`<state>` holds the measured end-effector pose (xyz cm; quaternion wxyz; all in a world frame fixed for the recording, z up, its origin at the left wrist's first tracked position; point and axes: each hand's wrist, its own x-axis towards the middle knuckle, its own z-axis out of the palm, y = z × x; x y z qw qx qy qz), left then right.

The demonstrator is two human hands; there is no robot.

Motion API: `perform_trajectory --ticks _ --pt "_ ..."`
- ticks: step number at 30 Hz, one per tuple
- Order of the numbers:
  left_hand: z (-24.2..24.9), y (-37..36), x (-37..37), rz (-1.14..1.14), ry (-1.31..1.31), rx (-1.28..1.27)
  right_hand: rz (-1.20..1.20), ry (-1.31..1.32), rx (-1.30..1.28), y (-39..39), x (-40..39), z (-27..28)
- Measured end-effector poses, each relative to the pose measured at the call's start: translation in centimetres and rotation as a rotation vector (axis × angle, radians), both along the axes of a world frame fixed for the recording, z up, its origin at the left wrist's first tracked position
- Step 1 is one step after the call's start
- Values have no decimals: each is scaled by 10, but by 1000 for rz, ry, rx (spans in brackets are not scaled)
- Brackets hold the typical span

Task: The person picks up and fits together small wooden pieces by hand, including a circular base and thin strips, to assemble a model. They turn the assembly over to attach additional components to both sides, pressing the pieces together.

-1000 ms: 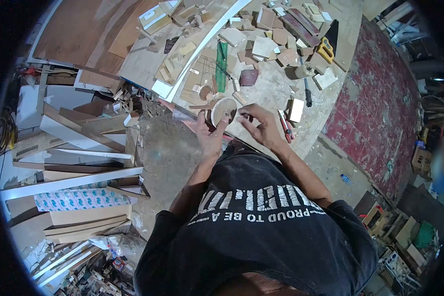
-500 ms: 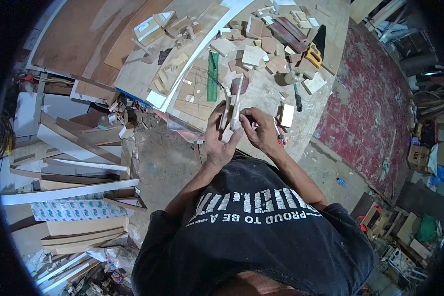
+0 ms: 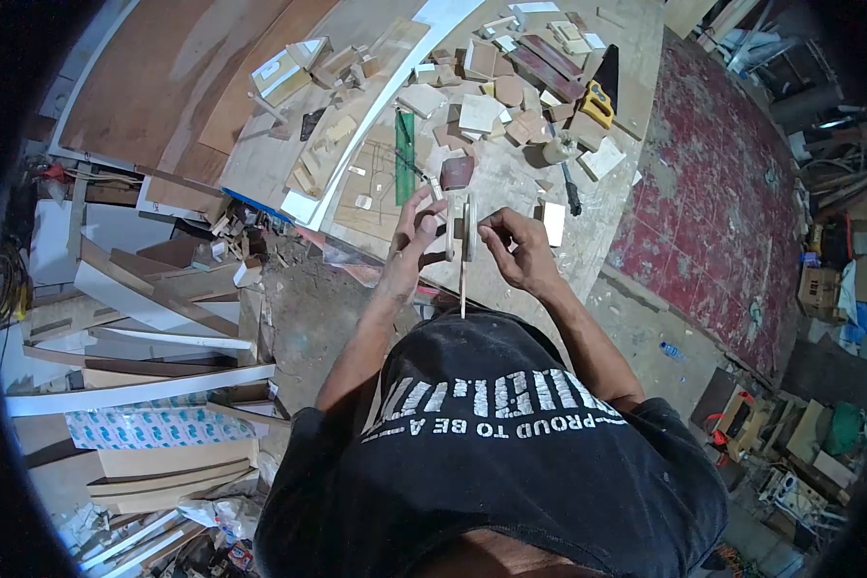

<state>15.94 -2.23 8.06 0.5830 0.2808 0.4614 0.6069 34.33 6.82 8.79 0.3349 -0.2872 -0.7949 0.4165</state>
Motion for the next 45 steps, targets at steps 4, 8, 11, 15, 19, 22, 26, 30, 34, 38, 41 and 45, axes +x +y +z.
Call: perform_trajectory --ticks 4,8,11,15,19,22,26,30,34,38,41,45 --pt "11 0 4 -11 88 -84 -9 -5 3 -1 4 3" --pt "-9 4 -3 17 278 -46 -7 -14 -3 -1 5 4" --pt "-4 4 -5 36 362 -84 1 8 33 -1 4 2" --pt "14 3 -5 -74 172 -364 33 23 64 -1 2 5" --pt "27 3 6 -82 -173 -361 48 4 50 -1 2 1" --pt "17 6 0 18 -276 -147 89 5 33 -5 3 3" --pt "51 17 -19 53 -194 499 67 -59 -26 -9 7 6" --pt "48 16 -45 210 -249 466 23 -69 -13 -6 6 10" --pt "35 10 -46 341 -221 363 4 -11 -13 -1 8 16" --pt "23 4 -41 364 -202 298 -29 1 25 5 7 17" --pt "26 2 -35 343 -98 301 -36 35 32 8 7 21" --pt "21 5 -28 350 152 301 -37 26 -14 9 7 22"
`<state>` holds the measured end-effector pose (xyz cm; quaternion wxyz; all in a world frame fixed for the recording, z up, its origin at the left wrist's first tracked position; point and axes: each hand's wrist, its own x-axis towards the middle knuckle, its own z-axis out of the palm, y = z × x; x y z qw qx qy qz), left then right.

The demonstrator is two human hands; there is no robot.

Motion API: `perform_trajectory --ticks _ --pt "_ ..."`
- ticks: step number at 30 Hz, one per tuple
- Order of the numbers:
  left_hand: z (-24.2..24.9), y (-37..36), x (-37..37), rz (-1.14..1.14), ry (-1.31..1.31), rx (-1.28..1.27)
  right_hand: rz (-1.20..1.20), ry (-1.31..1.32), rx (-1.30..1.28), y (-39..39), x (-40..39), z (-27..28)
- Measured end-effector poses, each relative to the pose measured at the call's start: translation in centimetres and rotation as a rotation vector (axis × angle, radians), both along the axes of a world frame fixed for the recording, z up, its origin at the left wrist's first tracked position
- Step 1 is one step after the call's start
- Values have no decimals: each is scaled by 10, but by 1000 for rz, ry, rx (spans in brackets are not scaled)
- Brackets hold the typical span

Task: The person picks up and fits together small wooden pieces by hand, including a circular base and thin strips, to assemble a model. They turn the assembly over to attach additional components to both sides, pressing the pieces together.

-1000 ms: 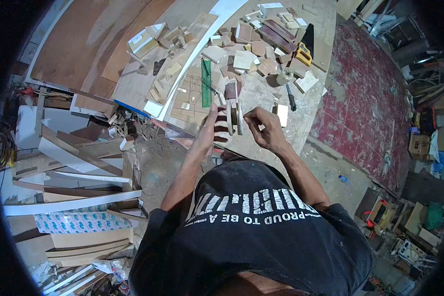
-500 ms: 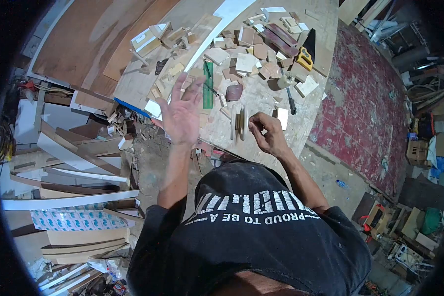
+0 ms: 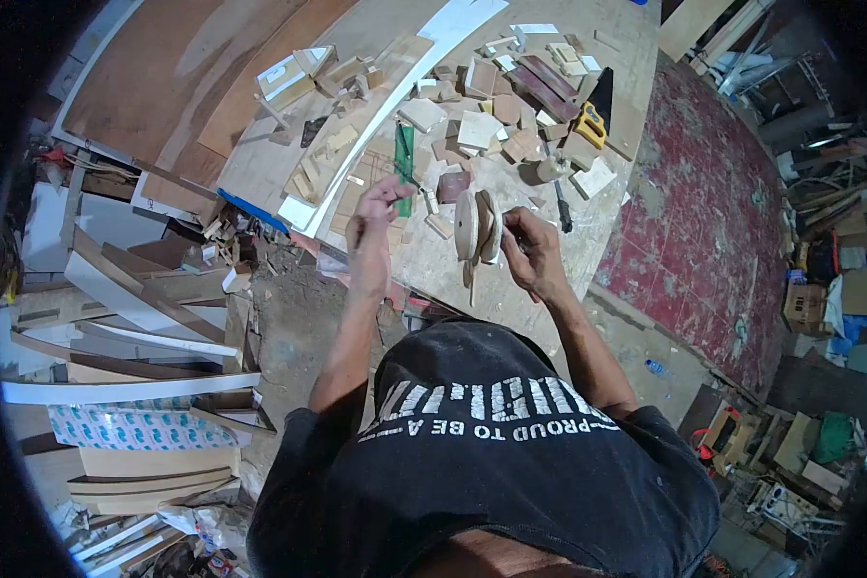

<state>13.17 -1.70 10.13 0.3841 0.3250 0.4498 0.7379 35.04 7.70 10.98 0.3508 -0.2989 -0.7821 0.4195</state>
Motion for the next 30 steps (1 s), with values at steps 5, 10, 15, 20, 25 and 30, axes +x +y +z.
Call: perform_trajectory --ticks 5,10,15,20,25,30 --pt "12 -3 15 -40 255 -198 -12 47 -72 1 0 -9" --pt "21 -2 27 -247 204 -396 -40 38 144 -1 -2 2" --pt "36 5 39 -342 -5 -365 -13 39 175 -3 -3 9" --pt "28 11 30 -369 170 -193 10 48 177 1 -1 10" --pt "32 11 31 -432 -43 -148 69 0 387 3 0 20" --pt "39 11 38 -449 -79 -188 160 -123 589 14 4 29"
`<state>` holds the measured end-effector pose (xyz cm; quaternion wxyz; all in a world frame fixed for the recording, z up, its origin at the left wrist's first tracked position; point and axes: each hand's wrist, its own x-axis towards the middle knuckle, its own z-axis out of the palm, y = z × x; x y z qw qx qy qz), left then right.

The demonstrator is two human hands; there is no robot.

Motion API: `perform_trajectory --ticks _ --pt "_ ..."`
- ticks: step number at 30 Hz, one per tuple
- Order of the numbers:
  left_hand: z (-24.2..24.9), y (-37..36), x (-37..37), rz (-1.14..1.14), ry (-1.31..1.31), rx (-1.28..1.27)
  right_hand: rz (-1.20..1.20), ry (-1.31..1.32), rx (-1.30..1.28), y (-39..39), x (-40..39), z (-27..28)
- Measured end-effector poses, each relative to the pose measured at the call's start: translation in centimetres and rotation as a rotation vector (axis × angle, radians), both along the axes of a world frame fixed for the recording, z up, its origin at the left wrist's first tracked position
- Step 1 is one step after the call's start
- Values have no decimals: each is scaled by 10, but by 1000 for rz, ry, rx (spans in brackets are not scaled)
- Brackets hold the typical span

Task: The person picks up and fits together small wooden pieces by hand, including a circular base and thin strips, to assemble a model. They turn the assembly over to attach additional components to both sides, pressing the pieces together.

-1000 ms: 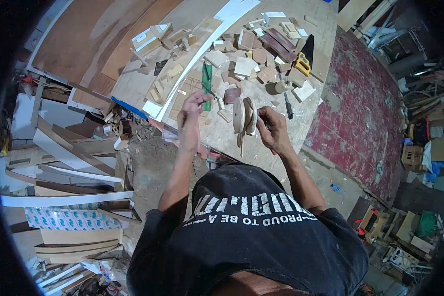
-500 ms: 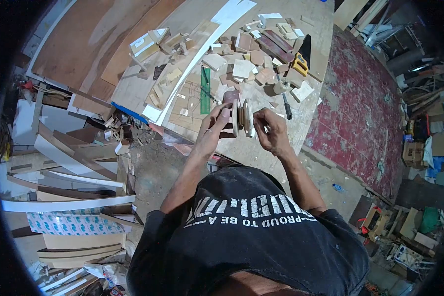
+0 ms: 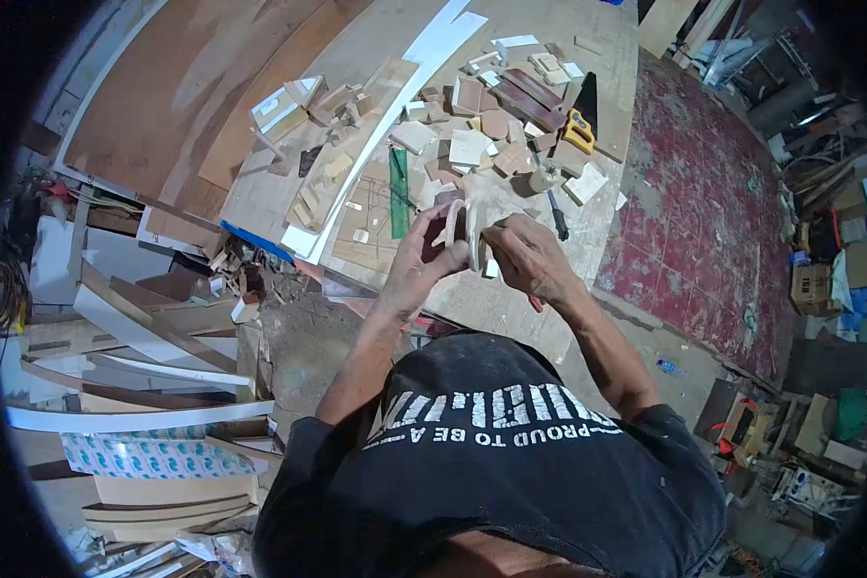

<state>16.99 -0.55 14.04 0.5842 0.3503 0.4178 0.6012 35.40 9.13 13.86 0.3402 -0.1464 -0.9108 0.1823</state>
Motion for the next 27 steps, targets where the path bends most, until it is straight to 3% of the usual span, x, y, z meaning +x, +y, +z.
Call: perform_trajectory --ticks 5,10,13,27 --pt "-18 5 9 41 198 177 60 -25 92 8 0 7" --pt "1 -1 5 11 195 187 43 117 -261 7 3 5" --pt "-1 -1 -3 0 193 131 33 142 -315 7 5 0" --pt "0 1 -4 -59 363 193 36 169 -267 3 5 -1"
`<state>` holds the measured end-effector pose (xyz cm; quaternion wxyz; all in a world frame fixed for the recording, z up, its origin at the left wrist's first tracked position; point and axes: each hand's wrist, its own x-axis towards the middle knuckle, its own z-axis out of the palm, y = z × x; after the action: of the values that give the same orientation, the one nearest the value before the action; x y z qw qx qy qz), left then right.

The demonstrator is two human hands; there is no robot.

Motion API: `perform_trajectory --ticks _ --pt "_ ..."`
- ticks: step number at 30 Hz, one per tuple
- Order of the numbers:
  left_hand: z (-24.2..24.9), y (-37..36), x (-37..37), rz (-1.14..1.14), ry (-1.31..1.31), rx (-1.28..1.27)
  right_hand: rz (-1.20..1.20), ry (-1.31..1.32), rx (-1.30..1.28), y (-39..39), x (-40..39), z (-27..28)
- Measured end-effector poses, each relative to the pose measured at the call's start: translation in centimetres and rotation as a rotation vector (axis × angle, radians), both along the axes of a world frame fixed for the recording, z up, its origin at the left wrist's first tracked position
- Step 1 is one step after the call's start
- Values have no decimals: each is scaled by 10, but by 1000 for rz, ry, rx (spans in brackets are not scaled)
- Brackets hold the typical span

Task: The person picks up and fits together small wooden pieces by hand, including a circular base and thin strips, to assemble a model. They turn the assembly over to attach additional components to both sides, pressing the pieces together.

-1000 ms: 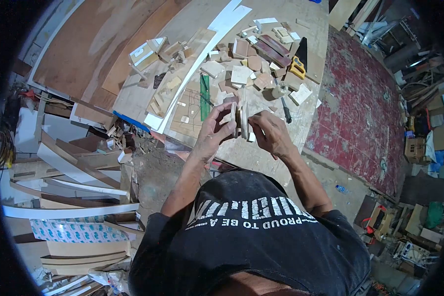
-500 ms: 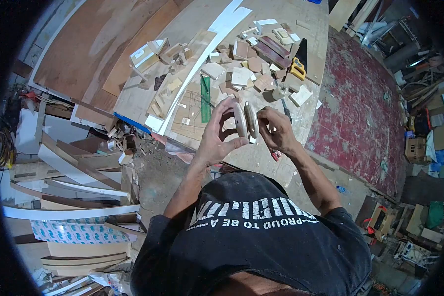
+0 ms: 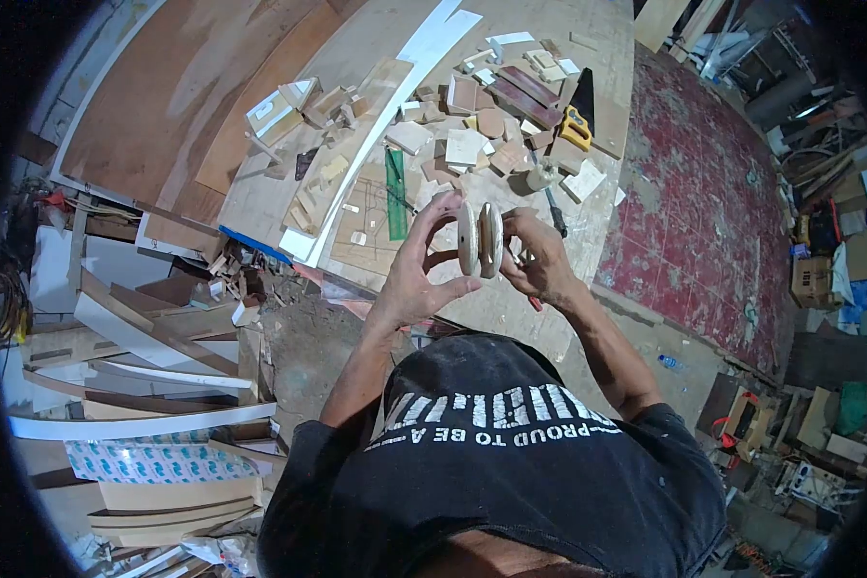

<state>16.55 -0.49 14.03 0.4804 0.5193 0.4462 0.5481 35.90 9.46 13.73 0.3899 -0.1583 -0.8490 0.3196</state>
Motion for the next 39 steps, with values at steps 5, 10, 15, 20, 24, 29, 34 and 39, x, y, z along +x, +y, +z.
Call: perform_trajectory --ticks 5,10,15,20,24,29,34,39 --pt "0 1 0 -10 3 -77 -1 -63 43 -3 -1 4" --pt "-5 3 2 -46 26 -29 67 -80 -18 -5 -2 1" --pt "-6 5 1 -43 29 28 99 -35 -110 -2 -2 10" --pt "0 5 5 -26 44 23 121 -15 -367 -1 3 2" --pt "13 3 5 16 200 32 98 -57 -380 -4 4 9" --pt "4 2 -3 81 169 -8 105 -37 -212 1 4 12" --pt "5 -2 -1 -62 -217 -378 95 -101 -77 0 3 11" --pt "2 3 5 -22 -244 -212 84 -97 -78 -1 3 13"
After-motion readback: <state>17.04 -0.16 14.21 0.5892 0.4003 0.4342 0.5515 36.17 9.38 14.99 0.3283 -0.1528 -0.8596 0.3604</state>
